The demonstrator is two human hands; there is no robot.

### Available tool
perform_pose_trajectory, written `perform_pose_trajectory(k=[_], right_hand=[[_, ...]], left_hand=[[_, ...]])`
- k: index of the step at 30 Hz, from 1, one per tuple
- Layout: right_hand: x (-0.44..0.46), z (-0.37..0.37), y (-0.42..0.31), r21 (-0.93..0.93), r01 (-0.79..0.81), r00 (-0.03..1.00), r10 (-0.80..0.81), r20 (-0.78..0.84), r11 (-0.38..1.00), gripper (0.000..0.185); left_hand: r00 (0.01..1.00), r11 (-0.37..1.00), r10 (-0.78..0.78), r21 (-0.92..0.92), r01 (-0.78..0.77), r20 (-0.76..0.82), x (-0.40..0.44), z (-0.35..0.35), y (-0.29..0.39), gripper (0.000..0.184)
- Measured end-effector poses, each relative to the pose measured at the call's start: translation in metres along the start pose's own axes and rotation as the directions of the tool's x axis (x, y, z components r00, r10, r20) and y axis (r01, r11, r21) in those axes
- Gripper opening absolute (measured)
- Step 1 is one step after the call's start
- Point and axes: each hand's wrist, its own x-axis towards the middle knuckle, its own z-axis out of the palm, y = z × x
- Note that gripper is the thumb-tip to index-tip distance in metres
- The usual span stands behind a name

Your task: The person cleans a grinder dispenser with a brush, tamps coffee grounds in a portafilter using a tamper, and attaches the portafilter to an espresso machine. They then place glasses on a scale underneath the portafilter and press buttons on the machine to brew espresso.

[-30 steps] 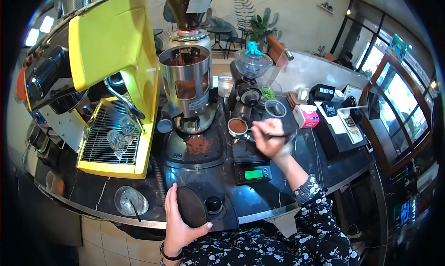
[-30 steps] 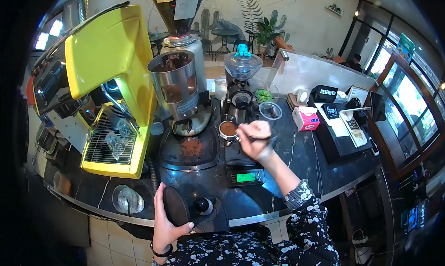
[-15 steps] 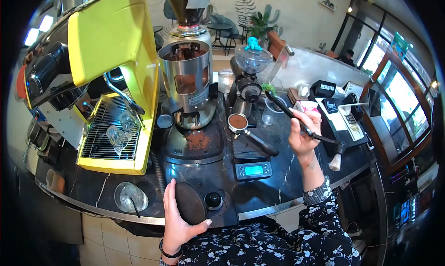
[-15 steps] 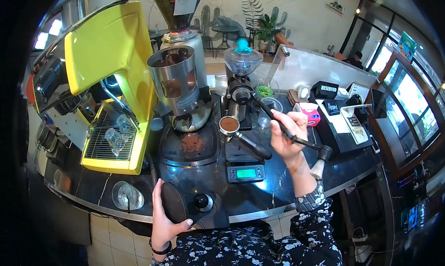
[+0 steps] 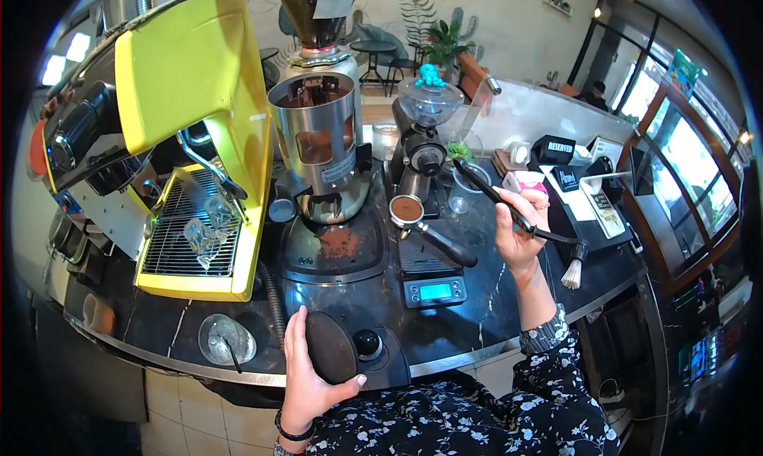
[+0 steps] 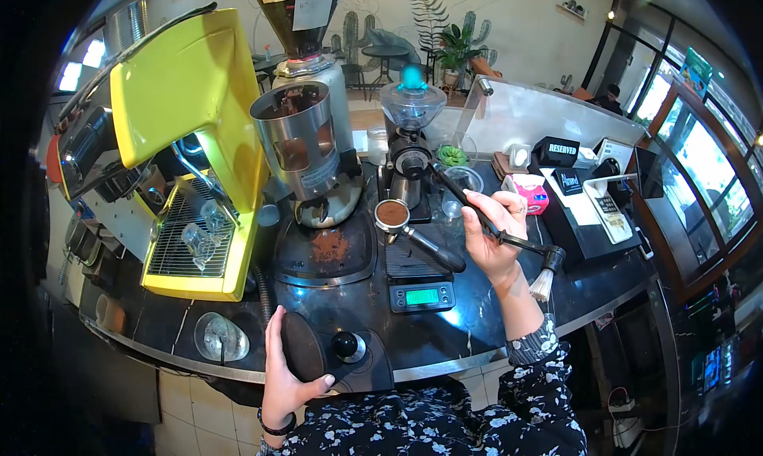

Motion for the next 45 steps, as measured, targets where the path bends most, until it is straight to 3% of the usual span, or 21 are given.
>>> perform_pose_trajectory(k=[5,8,11,12,15,20,23,25,27,29,36,41,45], right_hand=[[-0.003,-0.001,0.002,0.039,-0.064,0.998,0.064,0.009,0.997,0.019],[-0.003,-0.001,0.0,0.051,-0.121,0.989,0.125,-0.077,0.991,0.018],[-0.008,-0.007,0.002,0.065,-0.263,0.958,0.269,-0.102,0.963,0.017],[-0.006,-0.006,-0.005,0.263,-0.344,0.92,0.38,-0.098,0.901,0.019],[-0.006,-0.006,-0.005,0.477,-0.435,0.846,0.528,-0.075,0.764,0.022],[-0.004,-0.01,0.001,0.633,-0.607,0.639,0.769,0.03,0.48,0.023],[0.011,-0.008,0.0,0.681,-0.634,0.564,0.822,0.081,0.368,0.018],[0.028,-0.003,-0.008,0.795,-0.533,0.616,0.778,0.128,0.291,0.017],[0.046,0.009,-0.016,0.808,-0.506,0.672,0.724,0.152,0.3,0.02],[0.068,0.023,-0.022,0.788,-0.476,0.755,0.641,0.138,0.391,0.021],[0.144,0.089,-0.05,0.763,-0.403,0.886,0.426,0.185,0.506,0.014],[0.171,0.136,-0.051,0.706,-0.386,0.92,0.308,0.243,0.594,0.017],[0.179,0.165,-0.046,0.604,-0.525,0.846,0.291,0.447,0.6,0.018]], left_hand=[[1.0,1.0,0.003,0.03,-0.003,0.012,0.002,-0.001,0.003,0.122],[1.0,0.999,0.011,0.036,-0.012,0.018,0.004,-0.001,0.005,0.121],[0.999,1.0,0.024,0.016,-0.024,0.021,0.006,0.0,0.005,0.12],[0.999,0.999,0.03,0.025,-0.031,0.025,0.007,0.0,0.005,0.119],[0.998,0.998,0.041,0.036,-0.043,0.04,0.008,0.001,0.005,0.118],[0.996,0.997,0.059,0.036,-0.061,0.059,0.009,0.002,0.007,0.118],[0.996,0.997,0.057,0.039,-0.061,0.075,0.01,0.0,0.007,0.117],[0.995,0.997,0.063,0.035,-0.066,0.075,0.01,-0.001,0.006,0.118],[0.995,0.997,0.062,0.035,-0.064,0.073,0.01,-0.003,0.005,0.118],[0.996,0.998,0.055,0.039,-0.058,0.069,0.008,-0.004,0.004,0.118],[0.998,0.998,0.043,0.037,-0.045,0.037,0.002,-0.01,-0.002,0.118],[0.999,0.998,0.047,0.034,-0.047,0.018,0.0,-0.015,-0.006,0.118],[0.999,0.998,0.034,0.044,-0.034,0.011,0.001,-0.016,-0.008,0.118]])
